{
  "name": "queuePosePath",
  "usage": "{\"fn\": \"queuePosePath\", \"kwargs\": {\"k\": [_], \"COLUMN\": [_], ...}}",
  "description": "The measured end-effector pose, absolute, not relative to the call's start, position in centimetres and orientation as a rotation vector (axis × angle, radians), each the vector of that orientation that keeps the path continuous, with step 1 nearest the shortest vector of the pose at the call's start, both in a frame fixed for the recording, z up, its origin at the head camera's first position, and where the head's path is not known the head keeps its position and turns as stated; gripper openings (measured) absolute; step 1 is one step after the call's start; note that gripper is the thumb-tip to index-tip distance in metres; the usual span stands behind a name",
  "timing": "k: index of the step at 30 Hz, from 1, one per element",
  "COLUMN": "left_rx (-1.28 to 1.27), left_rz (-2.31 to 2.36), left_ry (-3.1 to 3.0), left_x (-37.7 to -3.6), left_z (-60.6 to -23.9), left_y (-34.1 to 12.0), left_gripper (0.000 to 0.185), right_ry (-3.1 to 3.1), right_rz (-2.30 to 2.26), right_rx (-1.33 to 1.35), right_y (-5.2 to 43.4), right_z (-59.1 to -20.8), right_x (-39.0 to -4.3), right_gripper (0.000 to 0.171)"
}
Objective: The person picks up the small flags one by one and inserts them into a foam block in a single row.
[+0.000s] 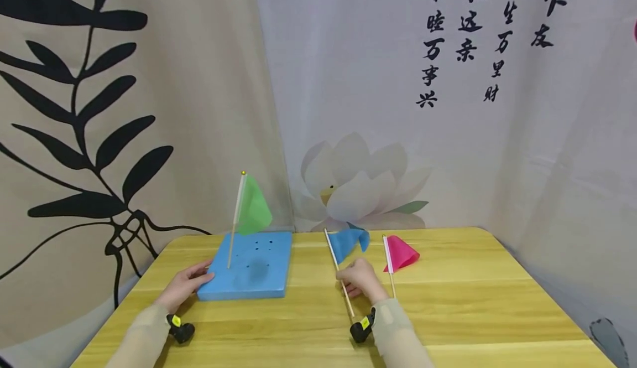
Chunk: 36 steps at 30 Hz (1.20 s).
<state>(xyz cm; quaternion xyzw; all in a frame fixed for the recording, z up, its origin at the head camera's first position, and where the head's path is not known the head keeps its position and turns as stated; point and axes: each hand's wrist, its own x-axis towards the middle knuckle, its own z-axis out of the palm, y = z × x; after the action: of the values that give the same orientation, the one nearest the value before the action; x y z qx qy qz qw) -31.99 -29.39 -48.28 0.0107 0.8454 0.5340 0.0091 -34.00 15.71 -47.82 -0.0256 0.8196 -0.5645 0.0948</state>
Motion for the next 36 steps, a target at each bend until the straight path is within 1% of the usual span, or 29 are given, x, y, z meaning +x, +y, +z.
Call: {"fn": "queuePosePath", "kwargs": {"k": [2,8,12,20,28,33,36], "left_rx": [0.029,0.027,0.031,0.017,0.024,0.029,0.032], "left_rz": [1.660,1.641,1.659,1.689,1.680,1.682,1.686], "left_ry": [2.649,2.653,2.640,2.623,2.625,2.625,2.626], "left_x": [-32.0,-31.8,-31.9,-32.2,-32.1,-32.1,-32.3], "left_z": [-48.4,-48.7,-48.8,-48.8,-48.7,-48.8,-48.8], "left_y": [-29.5,-29.7,-29.7,-29.7,-29.8,-29.7,-29.7], "left_gripper": [0.065,0.066,0.066,0.066,0.066,0.066,0.066], "right_ry": [2.299,2.065,1.921,1.712,1.672,1.645,1.628], "right_rz": [-1.753,-1.862,-1.946,-2.050,-2.064,-2.106,-2.146], "right_rx": [-0.093,-0.086,-0.052,-0.098,-0.150,-0.185,-0.191], "right_y": [16.1,16.9,17.1,16.7,16.4,16.4,16.3], "right_z": [-47.9,-48.3,-48.5,-48.4,-48.7,-48.5,-48.2], "right_x": [-34.1,-34.6,-34.9,-35.2,-35.0,-35.0,-35.1], "right_gripper": [0.019,0.032,0.033,0.038,0.036,0.038,0.032]}}
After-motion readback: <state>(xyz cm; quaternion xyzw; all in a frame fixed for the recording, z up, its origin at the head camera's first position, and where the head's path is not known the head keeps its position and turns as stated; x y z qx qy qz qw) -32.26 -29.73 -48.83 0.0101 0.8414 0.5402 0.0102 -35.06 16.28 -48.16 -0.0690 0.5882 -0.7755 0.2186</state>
